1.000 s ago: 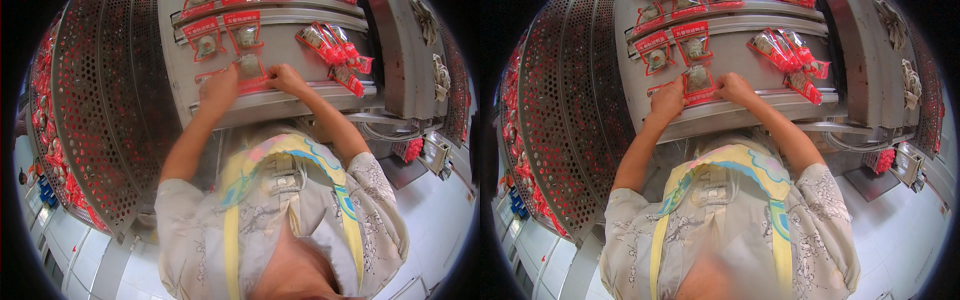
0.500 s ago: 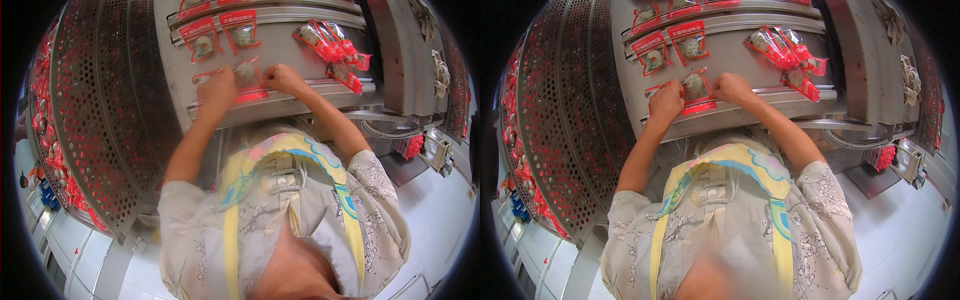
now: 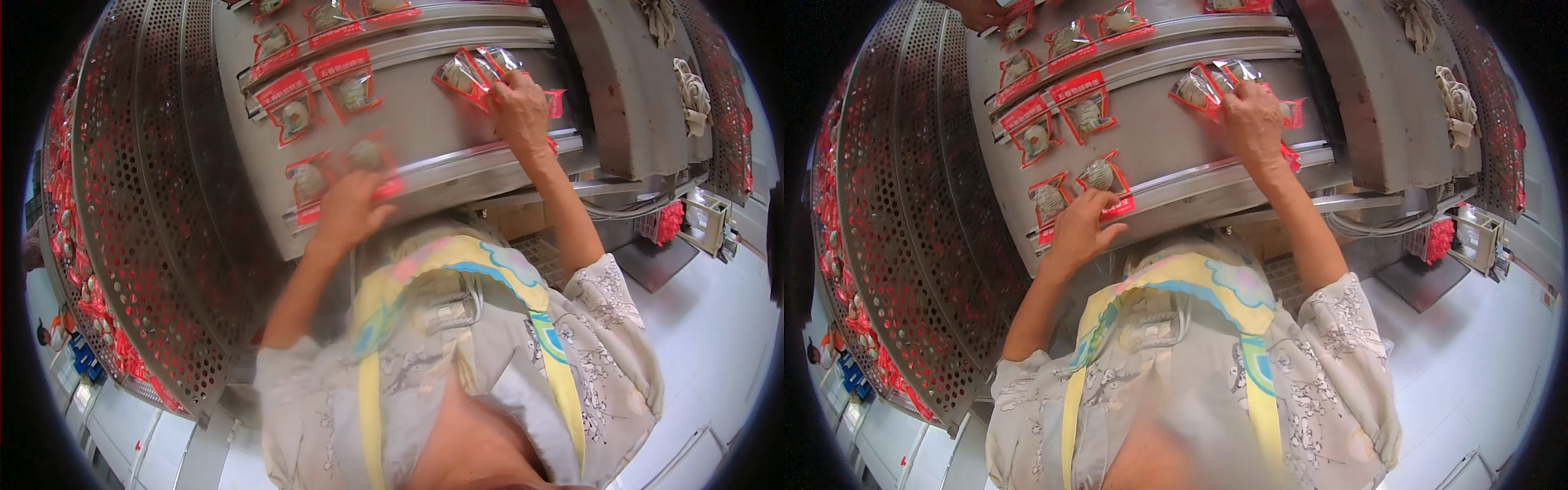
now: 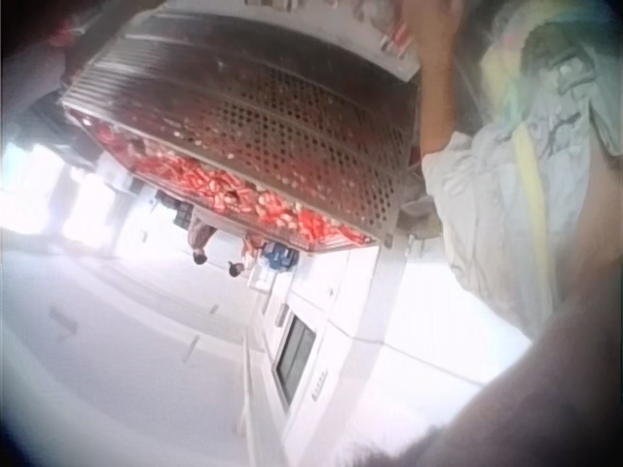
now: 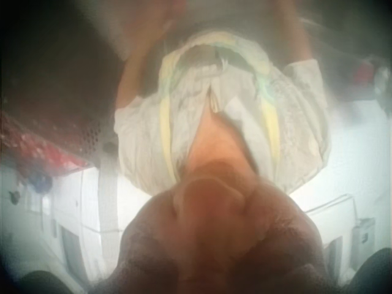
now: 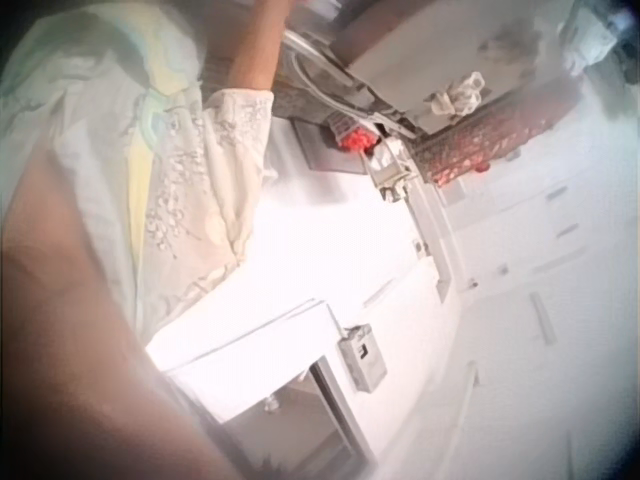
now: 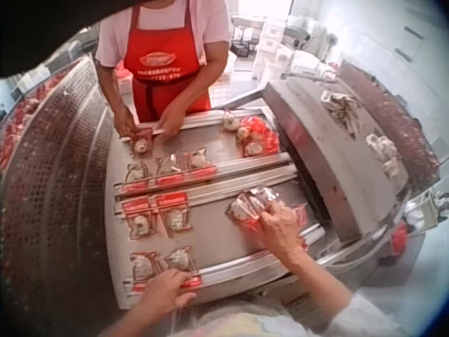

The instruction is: The person organizes and packs individually wrapped food items on an assembly line. They arrange the red packages onto metal slots, move a large metal tray, and then transfer the collected packages into a white plastic crate.

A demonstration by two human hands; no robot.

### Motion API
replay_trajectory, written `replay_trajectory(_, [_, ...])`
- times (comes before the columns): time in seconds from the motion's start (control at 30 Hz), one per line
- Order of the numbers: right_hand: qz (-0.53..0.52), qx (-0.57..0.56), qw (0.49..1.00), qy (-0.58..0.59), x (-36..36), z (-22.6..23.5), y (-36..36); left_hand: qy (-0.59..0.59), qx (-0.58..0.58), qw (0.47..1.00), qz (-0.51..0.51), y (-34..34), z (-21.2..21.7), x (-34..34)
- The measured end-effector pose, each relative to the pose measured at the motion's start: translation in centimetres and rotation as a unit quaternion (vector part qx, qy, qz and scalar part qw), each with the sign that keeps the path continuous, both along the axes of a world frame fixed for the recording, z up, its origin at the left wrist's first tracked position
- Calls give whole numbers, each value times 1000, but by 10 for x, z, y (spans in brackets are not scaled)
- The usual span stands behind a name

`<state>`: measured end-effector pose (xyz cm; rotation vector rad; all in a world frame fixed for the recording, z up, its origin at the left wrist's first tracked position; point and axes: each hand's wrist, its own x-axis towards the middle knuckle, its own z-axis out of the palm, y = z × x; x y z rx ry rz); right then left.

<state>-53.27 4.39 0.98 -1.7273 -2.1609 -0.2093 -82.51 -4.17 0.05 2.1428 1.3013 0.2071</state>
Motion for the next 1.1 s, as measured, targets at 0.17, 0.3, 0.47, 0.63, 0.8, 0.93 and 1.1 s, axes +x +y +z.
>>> replay_trajectory(0.17, [-24,-118,964,236,-23,-8,-14,-347,-351,832,253,39,-21,74])
replay_trajectory(0.3, [-9,-213,919,333,-29,-8,-33,-386,-515,696,319,60,-44,98])
replay_trajectory(0.47, [-138,-416,713,548,-9,-23,-38,-335,-524,741,254,59,-44,96])
replay_trajectory(0.63, [-145,-525,712,443,4,-43,-34,-285,-531,753,264,68,-37,100])
replay_trajectory(0.8, [-94,-625,500,592,13,-51,-23,-289,-549,743,251,73,-32,89])
replay_trajectory(0.93, [-36,-653,529,540,9,-55,-21,-185,-392,882,185,74,-28,69])
replay_trajectory(1.1, [1,-370,885,284,-19,-60,-28,111,-1,988,111,64,-31,66])
